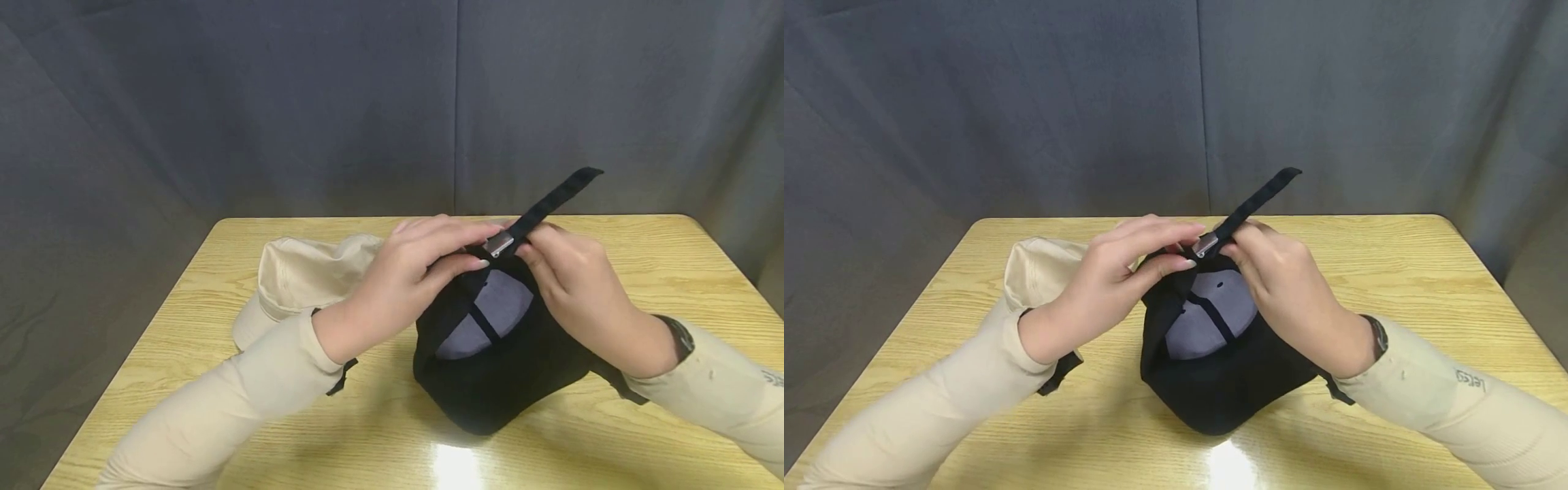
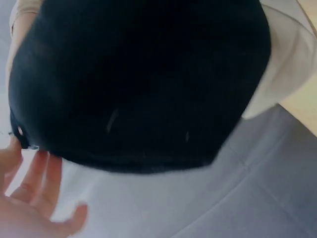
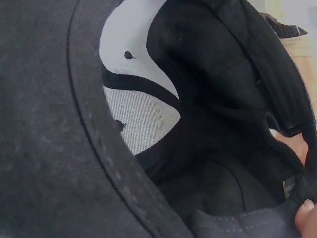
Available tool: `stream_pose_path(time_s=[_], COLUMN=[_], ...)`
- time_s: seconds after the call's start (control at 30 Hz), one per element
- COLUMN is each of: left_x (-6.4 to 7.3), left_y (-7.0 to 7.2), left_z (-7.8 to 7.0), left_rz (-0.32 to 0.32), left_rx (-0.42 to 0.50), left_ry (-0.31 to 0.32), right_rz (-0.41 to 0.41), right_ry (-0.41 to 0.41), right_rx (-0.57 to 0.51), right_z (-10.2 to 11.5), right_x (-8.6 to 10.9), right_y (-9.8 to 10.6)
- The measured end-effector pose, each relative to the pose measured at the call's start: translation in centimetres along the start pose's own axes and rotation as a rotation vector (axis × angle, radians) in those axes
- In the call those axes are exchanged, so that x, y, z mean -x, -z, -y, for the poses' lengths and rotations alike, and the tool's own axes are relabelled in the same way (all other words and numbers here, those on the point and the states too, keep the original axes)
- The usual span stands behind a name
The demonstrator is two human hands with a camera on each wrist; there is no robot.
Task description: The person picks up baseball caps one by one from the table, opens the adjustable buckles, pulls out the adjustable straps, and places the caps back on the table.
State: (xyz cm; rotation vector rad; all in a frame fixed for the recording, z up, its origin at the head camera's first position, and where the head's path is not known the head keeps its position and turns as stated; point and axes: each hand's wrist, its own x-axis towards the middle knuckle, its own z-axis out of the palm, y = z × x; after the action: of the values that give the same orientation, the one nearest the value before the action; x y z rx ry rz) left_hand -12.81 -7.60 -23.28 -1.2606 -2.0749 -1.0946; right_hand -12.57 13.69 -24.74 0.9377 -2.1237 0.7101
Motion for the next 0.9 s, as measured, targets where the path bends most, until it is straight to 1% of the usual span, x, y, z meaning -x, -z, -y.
stream_pose_path(time_s=[0.1,0.13,0.2,0.3,0.37,0.43,0.53,0.67,0.8,0.9], left_x=[-0.2,-0.3,-0.4,-0.6,-0.7,-0.9,-1.2,-1.7,-2.1,-2.1], left_y=[0.2,0.3,0.6,0.9,1.1,1.3,1.4,1.7,1.8,1.8], left_z=[0.5,0.7,1.0,1.4,1.5,1.7,1.6,1.3,1.0,1.0], left_rz=[0.039,0.056,0.095,0.173,0.215,0.25,0.288,0.357,0.417,0.432], left_rx=[-0.003,0.002,0.032,0.085,0.097,0.08,0.029,-0.014,-0.048,-0.08], left_ry=[-0.093,-0.116,-0.139,-0.117,-0.115,-0.119,-0.138,-0.113,-0.088,-0.095], right_rz=[0.014,0.019,0.031,0.048,0.053,0.059,0.061,0.064,0.061,0.056], right_ry=[0.026,0.035,0.047,0.073,0.087,0.096,0.094,0.103,0.133,0.15], right_rx=[-0.012,-0.016,-0.027,-0.043,-0.049,-0.047,-0.043,-0.041,-0.047,-0.049], right_z=[-0.1,-0.1,-0.1,0.0,0.1,0.3,0.5,0.7,0.8,0.8], right_x=[0.0,0.0,0.0,0.1,0.2,0.3,0.3,0.3,0.3,0.3], right_y=[0.0,0.0,0.0,-0.1,-0.2,-0.2,-0.2,-0.2,-0.3,-0.3])
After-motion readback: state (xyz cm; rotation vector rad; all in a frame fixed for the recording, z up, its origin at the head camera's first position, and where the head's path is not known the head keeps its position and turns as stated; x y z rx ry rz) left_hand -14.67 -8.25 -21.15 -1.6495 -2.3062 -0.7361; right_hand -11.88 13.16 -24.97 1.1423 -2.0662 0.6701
